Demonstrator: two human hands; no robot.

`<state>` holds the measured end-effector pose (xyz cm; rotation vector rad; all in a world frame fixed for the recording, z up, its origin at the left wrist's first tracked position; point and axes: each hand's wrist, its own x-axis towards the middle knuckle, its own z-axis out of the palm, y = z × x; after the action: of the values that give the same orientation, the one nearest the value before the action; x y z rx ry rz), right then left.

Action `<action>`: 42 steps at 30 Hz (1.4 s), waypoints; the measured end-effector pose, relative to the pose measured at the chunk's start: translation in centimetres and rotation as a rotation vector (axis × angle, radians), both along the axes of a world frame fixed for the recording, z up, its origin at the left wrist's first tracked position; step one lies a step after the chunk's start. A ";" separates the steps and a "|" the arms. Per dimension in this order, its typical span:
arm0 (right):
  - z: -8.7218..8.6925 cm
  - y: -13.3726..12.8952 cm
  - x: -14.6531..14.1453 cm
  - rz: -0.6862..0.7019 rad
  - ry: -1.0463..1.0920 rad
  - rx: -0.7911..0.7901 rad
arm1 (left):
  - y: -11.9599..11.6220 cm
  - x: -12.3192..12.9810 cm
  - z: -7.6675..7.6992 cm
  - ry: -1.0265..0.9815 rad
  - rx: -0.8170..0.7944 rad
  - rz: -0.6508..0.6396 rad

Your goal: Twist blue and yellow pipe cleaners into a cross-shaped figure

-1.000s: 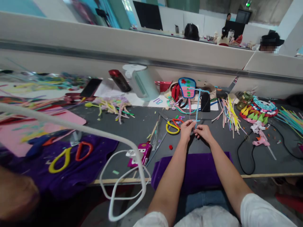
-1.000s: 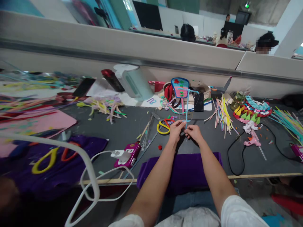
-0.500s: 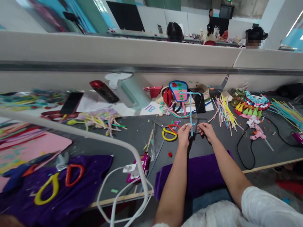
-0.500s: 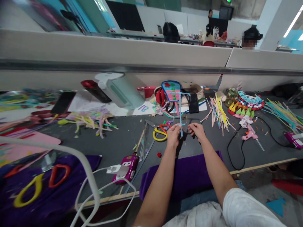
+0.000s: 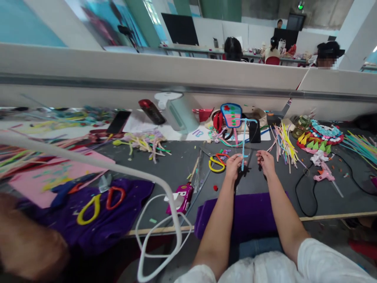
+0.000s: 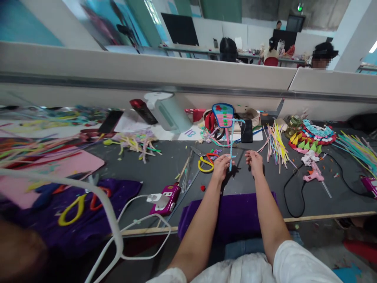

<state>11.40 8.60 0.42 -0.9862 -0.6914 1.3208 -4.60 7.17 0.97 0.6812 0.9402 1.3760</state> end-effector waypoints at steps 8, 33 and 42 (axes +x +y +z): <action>3.3 -0.5 4.7 -0.091 0.117 0.054 | -1.3 -2.1 1.6 0.189 0.031 -0.257; -2.4 -4.6 3.3 0.256 0.334 0.079 | -8.1 -1.2 -2.1 -0.074 0.165 -0.375; -1.1 -5.2 4.1 0.242 0.191 0.043 | -7.7 -0.9 -2.7 -0.158 0.184 -0.314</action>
<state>15.47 3.44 -0.70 -0.7465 -0.7051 1.5819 -5.46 -0.52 -1.77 0.8091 0.5581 1.2234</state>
